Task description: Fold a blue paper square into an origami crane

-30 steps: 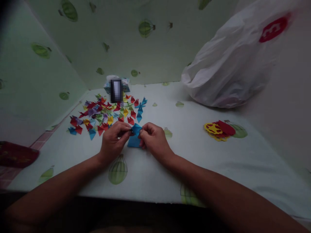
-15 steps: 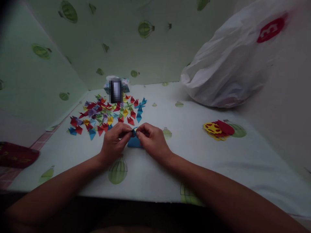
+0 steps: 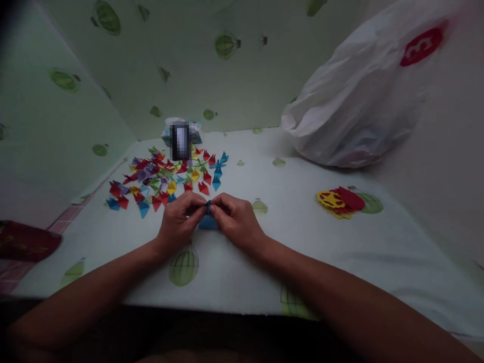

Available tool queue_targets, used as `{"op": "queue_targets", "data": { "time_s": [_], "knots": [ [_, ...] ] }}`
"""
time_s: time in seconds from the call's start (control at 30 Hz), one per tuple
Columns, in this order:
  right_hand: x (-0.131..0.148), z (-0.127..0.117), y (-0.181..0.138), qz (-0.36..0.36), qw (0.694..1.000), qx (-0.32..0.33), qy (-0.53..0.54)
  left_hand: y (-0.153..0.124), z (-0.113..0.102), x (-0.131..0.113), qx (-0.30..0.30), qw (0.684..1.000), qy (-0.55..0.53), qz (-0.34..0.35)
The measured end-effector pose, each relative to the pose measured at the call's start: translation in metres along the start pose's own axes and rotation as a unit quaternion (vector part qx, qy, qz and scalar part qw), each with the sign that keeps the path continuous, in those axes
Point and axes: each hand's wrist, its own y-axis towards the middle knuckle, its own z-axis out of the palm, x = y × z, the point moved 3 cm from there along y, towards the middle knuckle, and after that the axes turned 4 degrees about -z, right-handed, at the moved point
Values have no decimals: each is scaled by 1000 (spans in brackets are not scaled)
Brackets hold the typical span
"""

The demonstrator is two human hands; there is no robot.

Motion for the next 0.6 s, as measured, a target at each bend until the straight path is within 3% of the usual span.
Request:
{"op": "queue_targets", "data": {
  "time_s": [0.4,0.6],
  "knots": [
    [1,-1,-1,41,998,-7,45,-3,2,5,3,994,-91,-55],
    [-7,0,1,103,982,-70,143,-4,1,6,-19,988,-138,-67]
  ]
}}
